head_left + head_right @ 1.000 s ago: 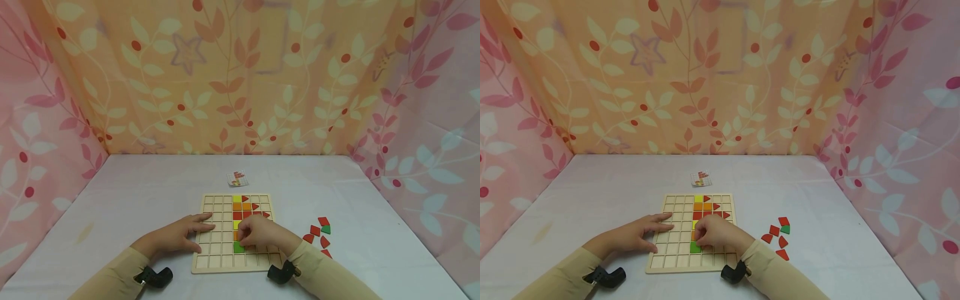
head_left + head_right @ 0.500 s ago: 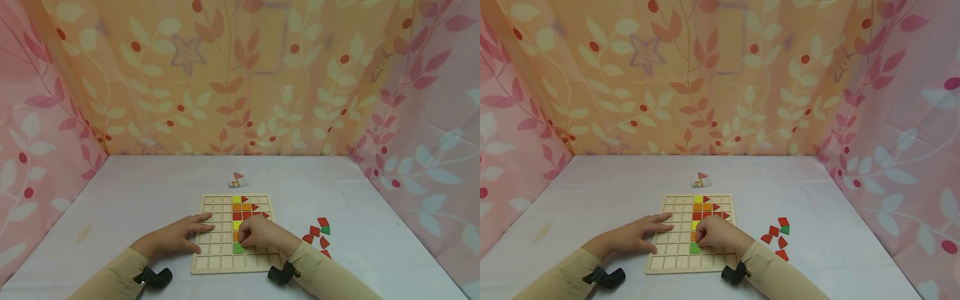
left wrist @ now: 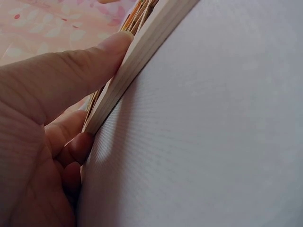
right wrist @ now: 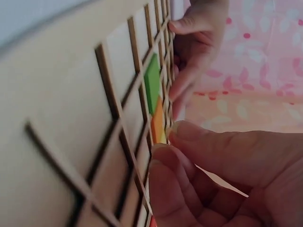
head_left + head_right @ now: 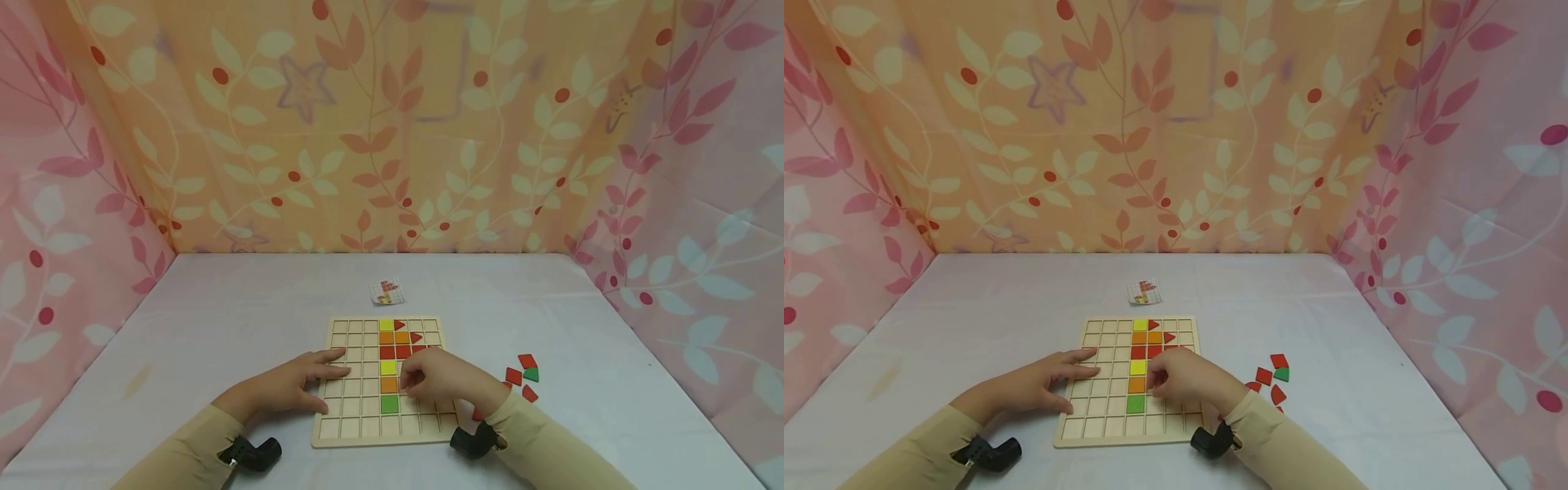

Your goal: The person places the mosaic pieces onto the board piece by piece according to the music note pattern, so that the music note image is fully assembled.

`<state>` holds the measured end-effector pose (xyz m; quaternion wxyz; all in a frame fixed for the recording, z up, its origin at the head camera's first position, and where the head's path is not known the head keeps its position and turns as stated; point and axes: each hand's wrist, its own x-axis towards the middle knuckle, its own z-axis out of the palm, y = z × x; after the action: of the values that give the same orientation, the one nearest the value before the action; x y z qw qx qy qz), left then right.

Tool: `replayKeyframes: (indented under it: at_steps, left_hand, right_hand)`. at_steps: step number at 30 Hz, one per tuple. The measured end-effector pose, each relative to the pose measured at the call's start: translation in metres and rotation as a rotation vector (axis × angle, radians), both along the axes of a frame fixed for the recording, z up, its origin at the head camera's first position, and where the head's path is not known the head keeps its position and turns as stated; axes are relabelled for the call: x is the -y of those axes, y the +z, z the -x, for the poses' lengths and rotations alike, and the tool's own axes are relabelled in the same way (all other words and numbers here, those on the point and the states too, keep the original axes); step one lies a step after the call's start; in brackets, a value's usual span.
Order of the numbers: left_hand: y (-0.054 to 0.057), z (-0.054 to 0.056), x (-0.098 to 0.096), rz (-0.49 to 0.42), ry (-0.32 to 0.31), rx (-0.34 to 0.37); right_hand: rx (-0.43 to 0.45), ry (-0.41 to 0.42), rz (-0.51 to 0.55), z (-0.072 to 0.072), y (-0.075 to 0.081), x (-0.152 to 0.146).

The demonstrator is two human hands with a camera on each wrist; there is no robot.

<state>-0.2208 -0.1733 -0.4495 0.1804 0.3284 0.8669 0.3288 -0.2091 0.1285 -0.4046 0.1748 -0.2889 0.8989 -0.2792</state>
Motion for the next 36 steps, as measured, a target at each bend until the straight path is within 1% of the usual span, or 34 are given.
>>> replayKeyframes:
  at_steps: [7,13,19,24,26,31,36]
  left_hand:
    - [-0.001,-0.001,0.000,-0.003,-0.005,-0.012]
    - [-0.002,0.000,0.001,-0.003,-0.014,-0.019]
    - [-0.001,0.000,0.001,0.008,-0.018,-0.021]
    - [0.000,0.000,0.000,0.011,-0.026,-0.028]
    - [0.000,-0.001,0.000,0.010,-0.022,-0.018]
    - [0.001,-0.001,0.000,-0.001,-0.012,0.009]
    - [0.002,-0.001,0.000,-0.002,-0.009,0.010]
  right_hand:
    - [0.005,-0.051,-0.013,0.002,0.012,-0.030]
    - [0.006,-0.069,-0.026,0.002,0.013,-0.056]
    - [0.017,-0.119,-0.057,-0.004,0.008,-0.078]
    - [0.067,-0.154,-0.102,-0.013,0.002,-0.093]
    - [0.085,-0.161,-0.111,-0.015,-0.001,-0.097]
    - [0.083,-0.146,-0.110,-0.016,-0.007,-0.103]
    - [0.082,-0.105,-0.101,-0.016,-0.008,-0.104]
